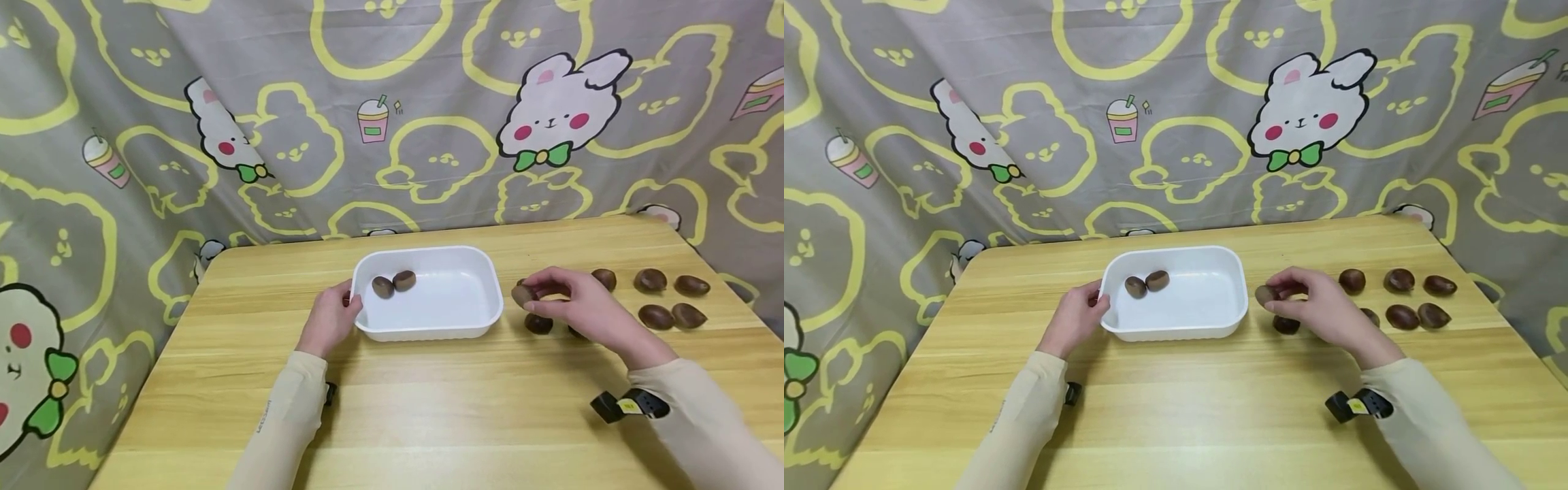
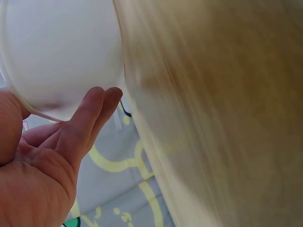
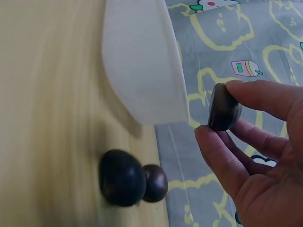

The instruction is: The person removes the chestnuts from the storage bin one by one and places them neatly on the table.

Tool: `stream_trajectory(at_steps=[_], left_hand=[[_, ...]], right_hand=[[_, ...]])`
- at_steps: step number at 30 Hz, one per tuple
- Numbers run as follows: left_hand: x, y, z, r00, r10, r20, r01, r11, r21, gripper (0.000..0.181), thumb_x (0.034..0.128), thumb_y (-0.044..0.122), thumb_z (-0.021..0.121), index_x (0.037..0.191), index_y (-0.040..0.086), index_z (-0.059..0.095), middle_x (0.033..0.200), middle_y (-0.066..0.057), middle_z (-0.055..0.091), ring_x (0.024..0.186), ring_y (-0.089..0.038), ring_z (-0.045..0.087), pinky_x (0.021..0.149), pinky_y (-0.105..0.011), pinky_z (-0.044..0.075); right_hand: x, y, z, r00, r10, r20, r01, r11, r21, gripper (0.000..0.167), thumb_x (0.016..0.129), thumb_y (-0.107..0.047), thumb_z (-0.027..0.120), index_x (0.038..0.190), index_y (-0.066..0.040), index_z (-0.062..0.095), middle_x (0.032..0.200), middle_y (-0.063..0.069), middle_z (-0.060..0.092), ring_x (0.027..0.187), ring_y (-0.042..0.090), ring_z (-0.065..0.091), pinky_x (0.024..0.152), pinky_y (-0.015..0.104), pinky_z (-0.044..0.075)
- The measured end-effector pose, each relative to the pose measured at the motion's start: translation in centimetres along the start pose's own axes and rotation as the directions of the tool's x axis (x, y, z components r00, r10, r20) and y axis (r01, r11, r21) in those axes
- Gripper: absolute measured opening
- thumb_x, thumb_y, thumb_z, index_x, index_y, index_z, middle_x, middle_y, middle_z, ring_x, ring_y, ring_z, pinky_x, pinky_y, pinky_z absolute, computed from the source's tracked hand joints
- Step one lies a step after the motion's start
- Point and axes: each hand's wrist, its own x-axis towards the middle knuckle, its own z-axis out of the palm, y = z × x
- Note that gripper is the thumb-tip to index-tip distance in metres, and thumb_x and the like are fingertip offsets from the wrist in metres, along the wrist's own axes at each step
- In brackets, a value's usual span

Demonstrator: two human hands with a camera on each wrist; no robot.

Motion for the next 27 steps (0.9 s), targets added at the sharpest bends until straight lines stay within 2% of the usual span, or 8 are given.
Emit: stream_trajectory(at_steps=[7,10,15,20,27], left_hand=[[0.0,-0.1,-0.1,1.0,0.01,-0.002,-0.01,1.0,0.012,0.038,0.0985,0.013,0.052,0.134,0.002,0.059,0.105,-0.014,0.069,0.087,-0.022,0.063,0.074,-0.035,0.054],[0.0,-0.1,-0.1,1.0,0.016,-0.004,-0.016,1.0,0.018,0.038,0.0985,0.013,0.052,0.133,0.001,0.06,0.105,-0.014,0.069,0.087,-0.022,0.063,0.074,-0.035,0.054],[0.0,-0.1,-0.1,1.0,0.013,0.0,-0.013,1.0,0.013,0.038,0.0987,0.013,0.052,0.133,0.001,0.06,0.106,-0.014,0.069,0.087,-0.022,0.063,0.073,-0.034,0.054],[-0.1,0.0,-0.1,1.0,0.006,0.0,-0.006,1.0,0.011,0.037,0.099,0.013,0.052,0.133,0.001,0.06,0.105,-0.014,0.069,0.086,-0.022,0.063,0.072,-0.034,0.054],[0.0,0.0,-0.1,1.0,-0.015,0.01,0.015,1.0,0.009,0.038,0.0995,0.014,0.052,0.135,0.002,0.058,0.106,-0.013,0.069,0.088,-0.022,0.062,0.074,-0.034,0.054]], right_hand=[[-2.4,1.3,-0.5,1.0,-0.008,-0.004,0.007,0.999,-0.031,0.038,0.09,-0.031,0.074,0.119,-0.009,0.065,0.11,0.007,0.065,0.1,0.017,0.061,0.075,0.023,0.05],[-3.4,2.1,-0.4,1.0,-0.023,0.005,0.023,1.0,-0.011,0.037,0.089,-0.025,0.075,0.119,-0.006,0.065,0.109,0.007,0.066,0.096,0.014,0.062,0.075,0.023,0.052],[-4.6,3.2,0.3,0.998,-0.056,0.026,0.057,0.998,-0.03,0.036,0.087,-0.022,0.077,0.118,-0.008,0.066,0.106,0.001,0.067,0.093,0.012,0.062,0.077,0.024,0.051],[-5.2,4.0,1.1,0.995,-0.079,0.057,0.084,0.993,-0.079,0.036,0.084,-0.023,0.08,0.114,-0.01,0.067,0.103,-0.005,0.066,0.093,0.012,0.061,0.08,0.026,0.05],[-5.4,4.7,1.9,0.991,-0.081,0.11,0.089,0.993,-0.074,0.032,0.081,-0.018,0.081,0.109,-0.011,0.067,0.1,-0.001,0.06,0.089,0.01,0.058,0.078,0.027,0.052]])
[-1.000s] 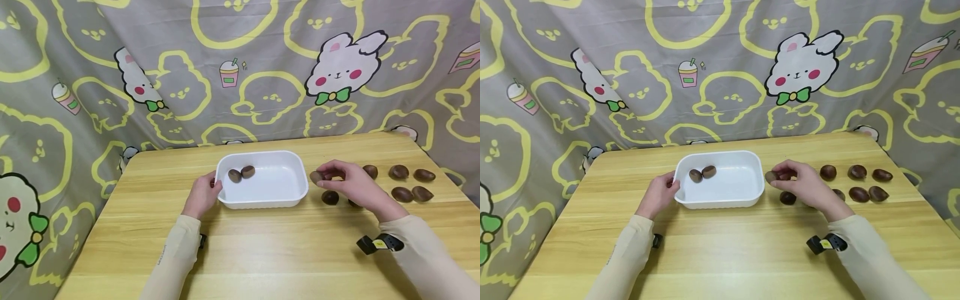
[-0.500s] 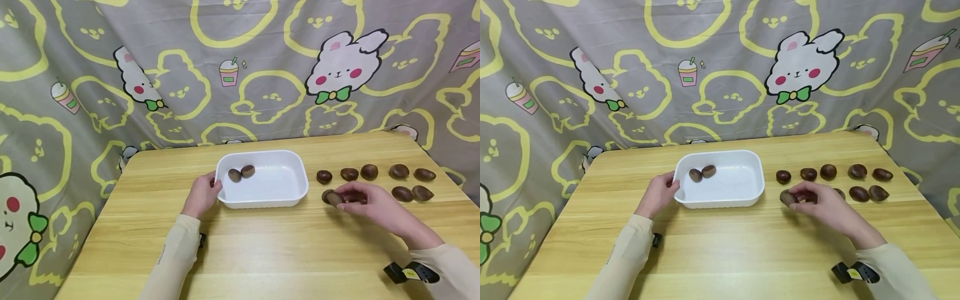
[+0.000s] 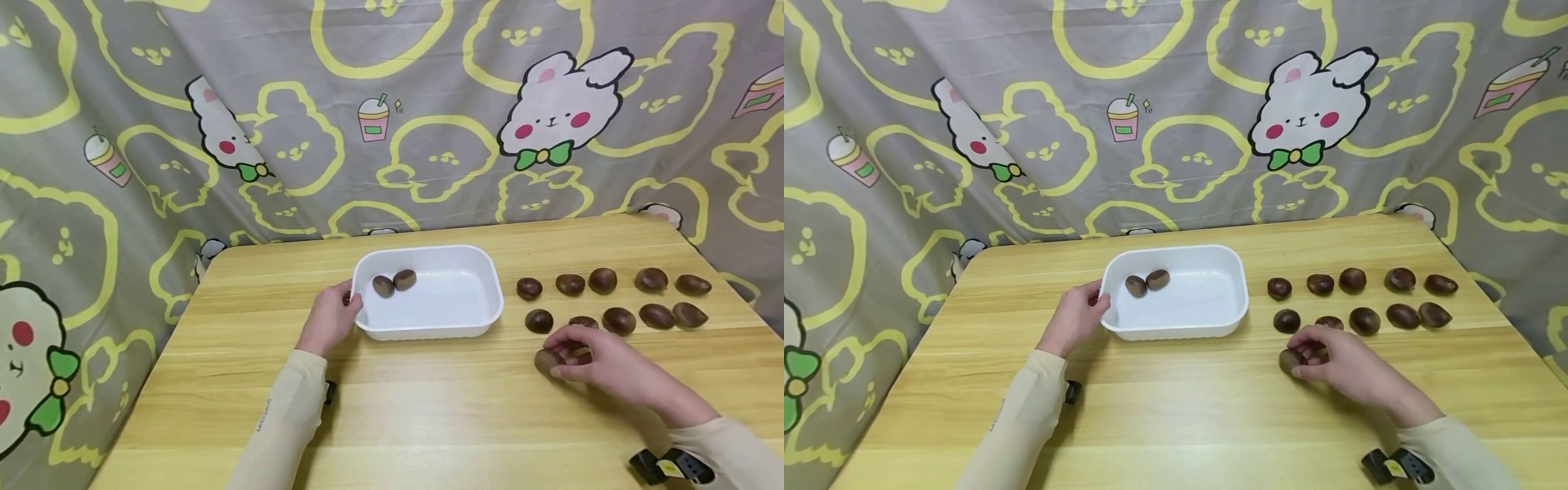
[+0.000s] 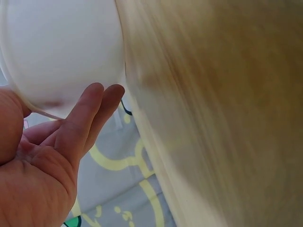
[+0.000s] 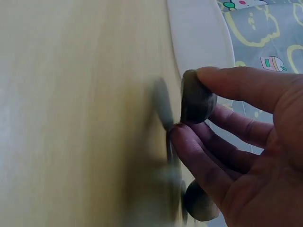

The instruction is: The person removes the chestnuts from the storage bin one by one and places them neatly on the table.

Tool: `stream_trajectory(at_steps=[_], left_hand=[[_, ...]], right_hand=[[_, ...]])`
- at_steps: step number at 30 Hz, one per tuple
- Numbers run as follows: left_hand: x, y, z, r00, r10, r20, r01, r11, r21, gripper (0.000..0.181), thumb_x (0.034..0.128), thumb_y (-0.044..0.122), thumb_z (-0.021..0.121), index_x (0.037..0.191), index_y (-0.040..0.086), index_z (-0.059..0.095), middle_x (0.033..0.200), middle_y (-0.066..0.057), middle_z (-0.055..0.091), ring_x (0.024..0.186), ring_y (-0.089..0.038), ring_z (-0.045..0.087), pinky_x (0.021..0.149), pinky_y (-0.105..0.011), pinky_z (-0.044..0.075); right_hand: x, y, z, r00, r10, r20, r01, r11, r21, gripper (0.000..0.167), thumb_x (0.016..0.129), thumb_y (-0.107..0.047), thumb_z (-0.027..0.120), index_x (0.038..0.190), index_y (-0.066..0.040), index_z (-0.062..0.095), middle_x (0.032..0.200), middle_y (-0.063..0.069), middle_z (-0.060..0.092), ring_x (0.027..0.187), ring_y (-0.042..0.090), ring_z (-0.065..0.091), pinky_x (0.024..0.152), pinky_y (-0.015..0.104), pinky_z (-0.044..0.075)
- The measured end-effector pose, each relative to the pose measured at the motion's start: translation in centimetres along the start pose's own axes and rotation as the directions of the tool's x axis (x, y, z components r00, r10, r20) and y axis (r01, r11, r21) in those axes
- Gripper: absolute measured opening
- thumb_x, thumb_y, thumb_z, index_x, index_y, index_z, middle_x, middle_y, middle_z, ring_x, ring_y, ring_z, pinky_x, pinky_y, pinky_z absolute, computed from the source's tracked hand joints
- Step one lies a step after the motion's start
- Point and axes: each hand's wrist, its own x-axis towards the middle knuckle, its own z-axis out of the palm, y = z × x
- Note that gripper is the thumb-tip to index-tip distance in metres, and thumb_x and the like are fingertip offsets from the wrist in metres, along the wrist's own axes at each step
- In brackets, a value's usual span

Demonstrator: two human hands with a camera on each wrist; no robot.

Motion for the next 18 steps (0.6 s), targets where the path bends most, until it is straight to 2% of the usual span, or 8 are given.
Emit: stream_trajectory(at_steps=[7,18], left_hand=[[-0.09,0.03,-0.18,1.0,-0.007,0.004,0.007,1.0,-0.013,0.039,0.0996,0.015,0.052,0.136,0.002,0.058,0.107,-0.014,0.069,0.09,-0.022,0.063,0.076,-0.035,0.054],[0.15,-0.23,0.04,1.0,0.027,-0.012,-0.027,1.0,-0.006,0.037,0.0984,0.012,0.052,0.132,0.0,0.06,0.104,-0.015,0.07,0.09,-0.022,0.065,0.077,-0.036,0.054]], right_hand=[[0.25,-0.28,0.24,0.999,0.0,0.032,0.001,0.999,-0.035,0.031,0.08,-0.015,0.081,0.107,-0.009,0.066,0.093,-0.001,0.058,0.083,0.01,0.056,0.071,0.026,0.051],[0.03,-0.67,0.52,0.999,-0.002,0.036,0.007,0.991,-0.13,0.033,0.078,-0.014,0.082,0.106,-0.012,0.065,0.091,-0.006,0.058,0.081,0.009,0.055,0.069,0.027,0.05]])
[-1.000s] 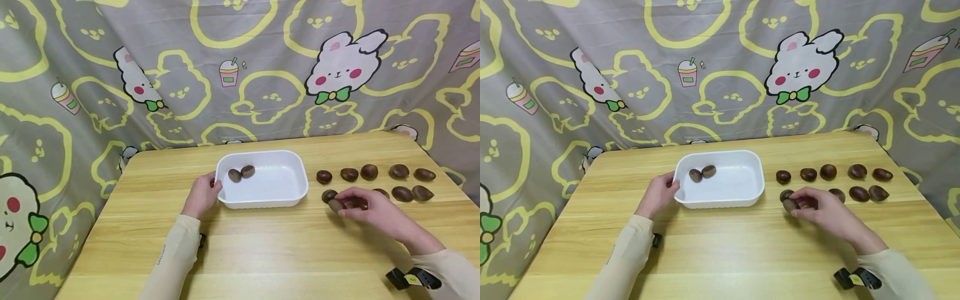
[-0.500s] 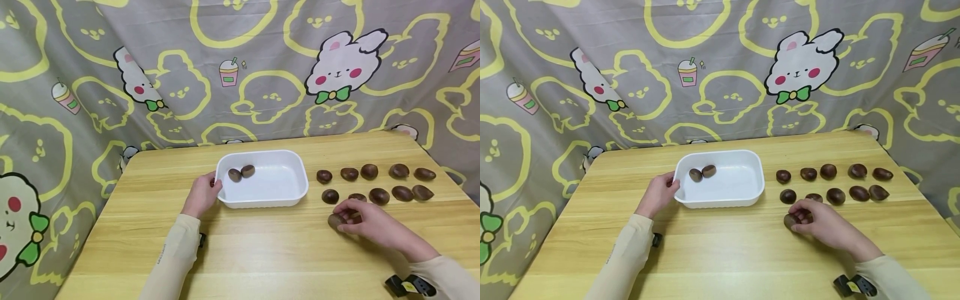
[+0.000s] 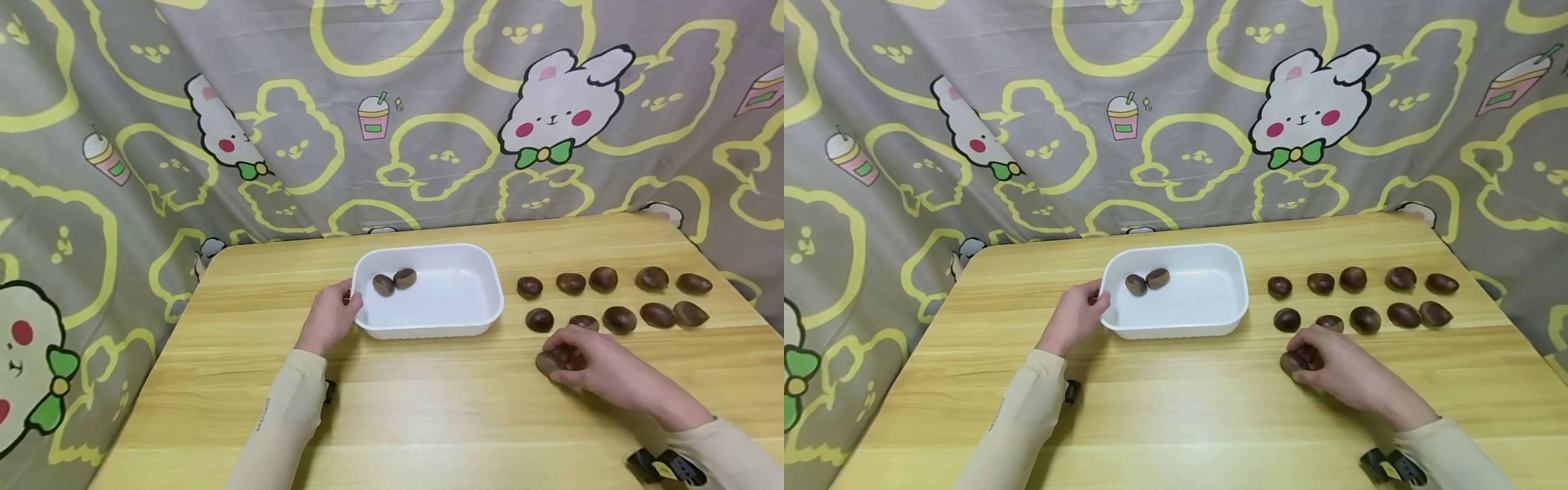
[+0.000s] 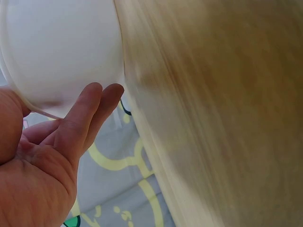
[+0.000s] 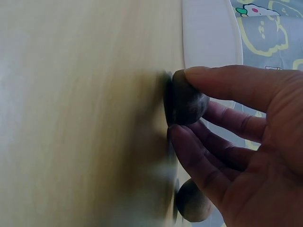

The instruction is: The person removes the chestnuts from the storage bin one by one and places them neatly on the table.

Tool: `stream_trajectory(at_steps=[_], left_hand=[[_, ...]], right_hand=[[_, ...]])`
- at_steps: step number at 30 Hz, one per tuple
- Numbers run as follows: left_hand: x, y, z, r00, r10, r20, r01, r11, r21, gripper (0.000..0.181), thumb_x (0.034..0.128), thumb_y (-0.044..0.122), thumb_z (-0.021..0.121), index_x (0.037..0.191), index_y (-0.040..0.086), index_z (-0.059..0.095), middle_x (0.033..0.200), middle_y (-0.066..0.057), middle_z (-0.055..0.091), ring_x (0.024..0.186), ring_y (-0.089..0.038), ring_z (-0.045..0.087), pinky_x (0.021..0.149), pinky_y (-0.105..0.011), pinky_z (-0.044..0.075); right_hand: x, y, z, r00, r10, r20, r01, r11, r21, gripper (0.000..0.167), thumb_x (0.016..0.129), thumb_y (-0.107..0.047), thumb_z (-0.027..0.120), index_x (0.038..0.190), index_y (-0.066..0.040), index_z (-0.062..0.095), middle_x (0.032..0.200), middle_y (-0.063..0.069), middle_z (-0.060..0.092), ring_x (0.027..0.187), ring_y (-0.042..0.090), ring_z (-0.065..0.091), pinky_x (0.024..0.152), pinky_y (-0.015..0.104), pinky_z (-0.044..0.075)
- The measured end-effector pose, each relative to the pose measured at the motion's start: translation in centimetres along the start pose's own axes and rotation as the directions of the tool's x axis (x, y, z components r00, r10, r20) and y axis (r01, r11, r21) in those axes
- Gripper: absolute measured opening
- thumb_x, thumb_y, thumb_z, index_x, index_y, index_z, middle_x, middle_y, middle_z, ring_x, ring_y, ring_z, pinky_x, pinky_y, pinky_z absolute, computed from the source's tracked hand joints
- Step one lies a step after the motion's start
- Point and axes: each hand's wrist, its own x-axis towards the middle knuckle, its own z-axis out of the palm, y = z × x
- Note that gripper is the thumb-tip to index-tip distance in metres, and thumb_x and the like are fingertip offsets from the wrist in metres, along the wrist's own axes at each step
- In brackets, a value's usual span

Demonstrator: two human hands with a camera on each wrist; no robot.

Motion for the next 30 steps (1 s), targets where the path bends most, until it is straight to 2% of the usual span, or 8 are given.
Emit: stream_trajectory(at_steps=[6,10,14,17,23,27,30], left_hand=[[0.0,0.1,0.1,1.0,-0.009,0.005,0.009,1.0,0.001,0.036,0.0986,0.013,0.053,0.131,0.0,0.061,0.102,-0.014,0.07,0.087,-0.022,0.064,0.074,-0.034,0.054],[0.0,0.1,0.1,1.0,-0.004,0.007,0.004,1.0,0.005,0.036,0.0984,0.013,0.052,0.131,0.0,0.061,0.101,-0.014,0.07,0.086,-0.021,0.064,0.072,-0.034,0.054],[0.0,0.1,0.0,1.0,-0.011,0.009,0.011,1.0,0.0,0.037,0.0985,0.013,0.052,0.133,0.0,0.06,0.103,-0.014,0.069,0.087,-0.021,0.064,0.073,-0.034,0.054],[-0.1,0.0,-0.2,1.0,-0.022,-0.002,0.022,1.0,-0.004,0.037,0.0985,0.013,0.053,0.132,0.0,0.061,0.102,-0.014,0.069,0.087,-0.022,0.064,0.073,-0.033,0.054],[0.0,0.0,-0.1,1.0,0.007,0.002,-0.007,1.0,-0.007,0.036,0.098,0.012,0.052,0.131,-0.002,0.061,0.104,-0.016,0.07,0.089,-0.023,0.065,0.075,-0.035,0.054],[0.0,0.1,0.0,1.0,-0.002,0.006,0.002,1.0,-0.008,0.037,0.0981,0.013,0.052,0.131,-0.001,0.061,0.103,-0.015,0.07,0.089,-0.022,0.065,0.075,-0.035,0.054],[0.1,0.0,0.0,1.0,-0.006,0.008,0.006,1.0,-0.005,0.037,0.0979,0.013,0.052,0.131,-0.001,0.061,0.102,-0.015,0.07,0.087,-0.022,0.065,0.074,-0.035,0.054]], right_hand=[[-0.1,0.1,0.0,1.0,-0.029,0.012,0.029,0.999,-0.021,0.033,0.078,-0.015,0.082,0.107,-0.012,0.065,0.093,-0.007,0.058,0.082,0.008,0.055,0.069,0.027,0.05],[-0.2,0.0,-0.5,0.999,-0.034,0.015,0.035,0.998,-0.055,0.035,0.08,-0.024,0.082,0.11,-0.013,0.066,0.096,-0.007,0.058,0.085,0.008,0.056,0.073,0.029,0.051],[0.2,-1.6,-1.7,0.999,-0.048,-0.025,0.044,0.988,-0.148,0.039,0.084,-0.037,0.078,0.113,-0.013,0.067,0.104,-0.004,0.061,0.09,0.012,0.057,0.077,0.037,0.051],[1.1,-3.6,-2.8,0.994,-0.09,-0.055,0.079,0.982,-0.17,0.035,0.088,-0.036,0.075,0.114,-0.014,0.067,0.107,-0.004,0.063,0.091,0.014,0.059,0.076,0.039,0.052],[4.1,-7.2,-4.2,0.971,-0.229,-0.07,0.226,0.973,-0.043,0.026,0.087,-0.018,0.077,0.112,-0.018,0.066,0.104,-0.009,0.062,0.092,0.011,0.061,0.077,0.033,0.052],[7.1,-8.9,-4.0,0.965,-0.256,-0.056,0.259,0.964,0.063,0.027,0.087,-0.019,0.077,0.112,-0.017,0.067,0.108,-0.007,0.063,0.099,0.016,0.062,0.083,0.038,0.052],[9.9,-9.4,-3.1,0.97,-0.242,-0.026,0.243,0.959,0.145,0.027,0.087,-0.015,0.077,0.112,-0.013,0.066,0.11,-0.002,0.062,0.103,0.021,0.062,0.088,0.039,0.051]])
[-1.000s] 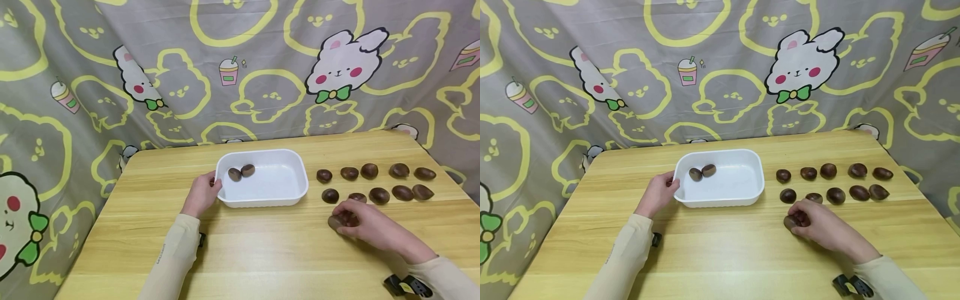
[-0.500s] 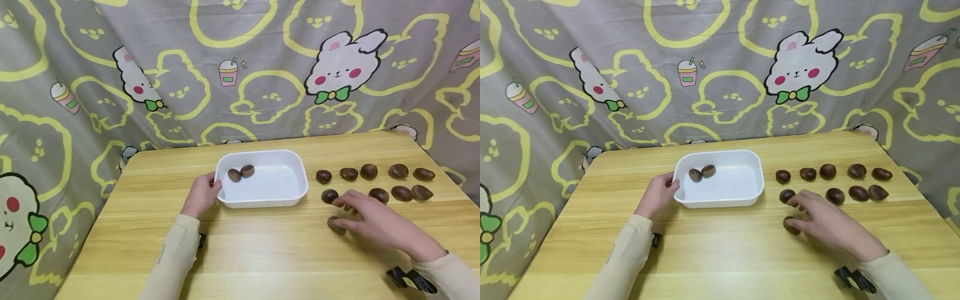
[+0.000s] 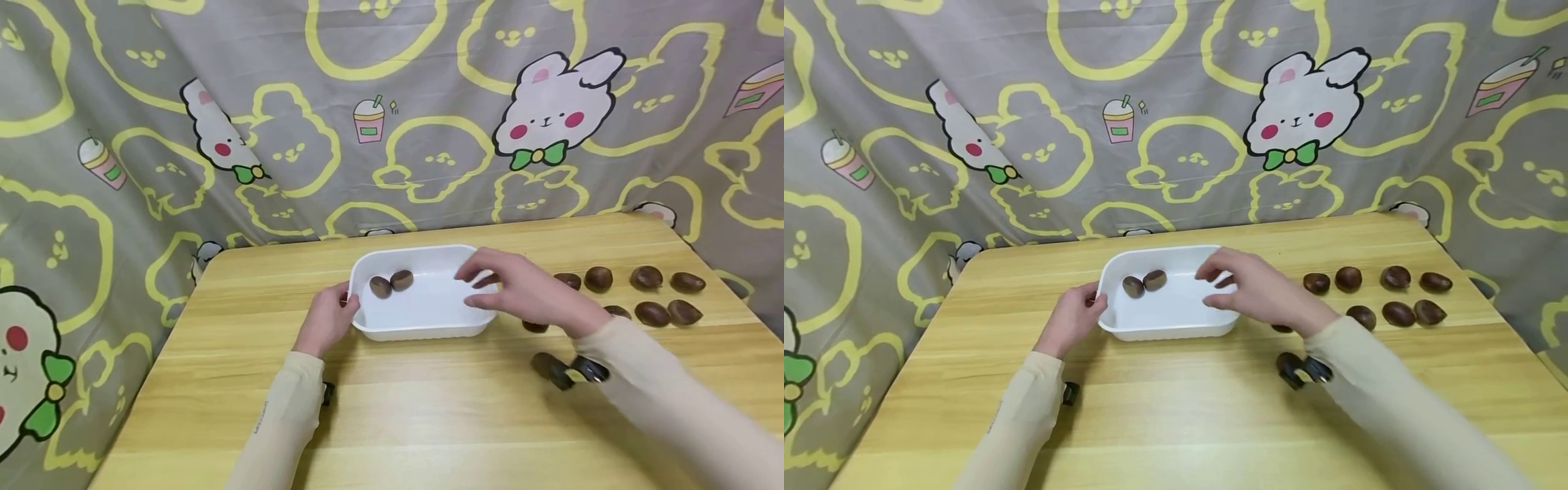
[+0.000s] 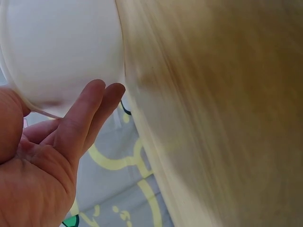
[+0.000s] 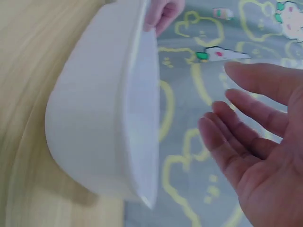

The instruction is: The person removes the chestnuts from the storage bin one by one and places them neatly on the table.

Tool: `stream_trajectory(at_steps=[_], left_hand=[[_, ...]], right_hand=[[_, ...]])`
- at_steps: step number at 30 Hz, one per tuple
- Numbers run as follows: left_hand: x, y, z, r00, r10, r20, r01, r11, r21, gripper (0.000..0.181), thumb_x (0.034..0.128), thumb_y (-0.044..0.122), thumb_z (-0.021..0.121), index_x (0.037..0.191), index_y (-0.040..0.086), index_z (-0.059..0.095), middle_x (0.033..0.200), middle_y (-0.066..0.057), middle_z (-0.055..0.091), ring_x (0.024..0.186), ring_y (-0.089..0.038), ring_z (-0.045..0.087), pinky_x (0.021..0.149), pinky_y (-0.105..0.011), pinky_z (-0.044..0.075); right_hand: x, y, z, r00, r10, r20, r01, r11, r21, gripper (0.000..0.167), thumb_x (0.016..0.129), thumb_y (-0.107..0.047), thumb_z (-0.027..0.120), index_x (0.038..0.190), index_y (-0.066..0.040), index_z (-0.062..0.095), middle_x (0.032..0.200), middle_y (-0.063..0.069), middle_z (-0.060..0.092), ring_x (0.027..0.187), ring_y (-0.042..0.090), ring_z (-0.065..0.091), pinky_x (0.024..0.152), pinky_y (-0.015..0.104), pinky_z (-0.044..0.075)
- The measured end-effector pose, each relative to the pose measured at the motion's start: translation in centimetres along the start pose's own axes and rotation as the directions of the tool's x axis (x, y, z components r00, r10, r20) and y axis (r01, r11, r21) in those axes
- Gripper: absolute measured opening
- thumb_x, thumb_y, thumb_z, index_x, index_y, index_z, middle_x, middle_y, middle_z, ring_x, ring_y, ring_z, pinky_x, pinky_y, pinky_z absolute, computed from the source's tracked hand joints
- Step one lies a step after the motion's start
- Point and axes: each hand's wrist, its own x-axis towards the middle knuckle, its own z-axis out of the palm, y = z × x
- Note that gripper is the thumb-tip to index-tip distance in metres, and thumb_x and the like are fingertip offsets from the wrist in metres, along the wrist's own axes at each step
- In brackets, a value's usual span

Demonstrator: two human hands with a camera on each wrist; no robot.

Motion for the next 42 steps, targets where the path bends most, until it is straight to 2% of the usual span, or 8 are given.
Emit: stream_trajectory(at_steps=[6,11,16,20,28,32,39,42], left_hand=[[0.0,-0.2,0.1,1.0,0.004,-0.005,-0.004,1.0,0.001,0.035,0.0982,0.012,0.053,0.13,-0.002,0.062,0.102,-0.015,0.07,0.087,-0.022,0.065,0.074,-0.035,0.055],[0.0,-0.2,0.1,1.0,0.007,-0.015,-0.007,1.0,0.002,0.035,0.0978,0.011,0.053,0.129,-0.002,0.062,0.101,-0.015,0.07,0.088,-0.023,0.066,0.076,-0.035,0.055],[0.1,0.0,0.1,1.0,0.004,-0.016,-0.003,1.0,0.005,0.035,0.0978,0.012,0.053,0.129,-0.002,0.062,0.101,-0.015,0.07,0.089,-0.023,0.065,0.076,-0.035,0.055],[0.2,0.1,0.1,1.0,0.005,-0.009,-0.005,1.0,0.015,0.035,0.0982,0.012,0.053,0.129,-0.002,0.062,0.102,-0.015,0.07,0.089,-0.023,0.065,0.077,-0.036,0.054],[0.1,0.0,0.1,1.0,-0.001,-0.007,0.001,1.0,0.017,0.035,0.0979,0.011,0.053,0.129,-0.003,0.062,0.104,-0.016,0.07,0.09,-0.023,0.064,0.078,-0.036,0.054],[0.1,-0.1,0.1,1.0,-0.009,-0.011,0.009,1.0,0.012,0.036,0.0978,0.012,0.053,0.129,-0.002,0.062,0.103,-0.015,0.07,0.089,-0.023,0.064,0.078,-0.036,0.054],[0.2,-0.2,0.1,1.0,0.003,-0.014,-0.002,1.0,0.018,0.035,0.0974,0.011,0.053,0.129,-0.003,0.062,0.101,-0.015,0.07,0.088,-0.022,0.064,0.077,-0.036,0.054],[0.2,-0.1,0.1,1.0,-0.002,-0.01,0.003,1.0,0.016,0.036,0.0975,0.012,0.053,0.129,-0.003,0.062,0.101,-0.015,0.07,0.088,-0.022,0.064,0.077,-0.036,0.054]], right_hand=[[4.9,1.4,2.6,0.999,0.036,0.02,-0.039,0.988,0.149,0.03,0.086,-0.004,0.075,0.114,-0.002,0.064,0.11,0.009,0.062,0.105,0.027,0.06,0.09,0.034,0.051],[7.0,1.9,4.2,0.997,0.066,0.028,-0.069,0.989,0.131,0.033,0.086,-0.006,0.075,0.116,0.002,0.063,0.115,0.014,0.063,0.109,0.029,0.058,0.094,0.035,0.049],[8.4,2.2,5.4,0.995,0.083,0.049,-0.088,0.991,0.105,0.038,0.086,-0.007,0.074,0.119,0.006,0.061,0.121,0.019,0.061,0.115,0.031,0.056,0.1,0.04,0.044],[9.3,2.2,6.1,0.993,0.089,0.077,-0.097,0.99,0.101,0.036,0.086,-0.007,0.073,0.119,0.005,0.063,0.121,0.018,0.063,0.117,0.032,0.056,0.101,0.043,0.042],[11.0,3.0,7.5,0.983,0.167,0.079,-0.173,0.982,0.076,0.037,0.083,-0.007,0.076,0.118,0.001,0.066,0.121,0.014,0.065,0.119,0.028,0.055,0.104,0.041,0.038],[11.5,3.1,7.9,0.983,0.16,0.093,-0.166,0.984,0.059,0.041,0.082,-0.005,0.075,0.12,0.002,0.065,0.122,0.015,0.065,0.119,0.03,0.055,0.104,0.04,0.038],[12.1,3.1,8.4,0.986,0.066,0.151,-0.069,0.997,0.015,0.047,0.08,-0.003,0.076,0.124,0.006,0.062,0.123,0.017,0.063,0.119,0.03,0.054,0.107,0.039,0.034],[12.3,3.1,8.5,0.983,0.056,0.173,-0.058,0.998,0.005,0.044,0.079,0.0,0.075,0.121,0.007,0.063,0.119,0.017,0.064,0.115,0.031,0.055,0.105,0.04,0.037]])
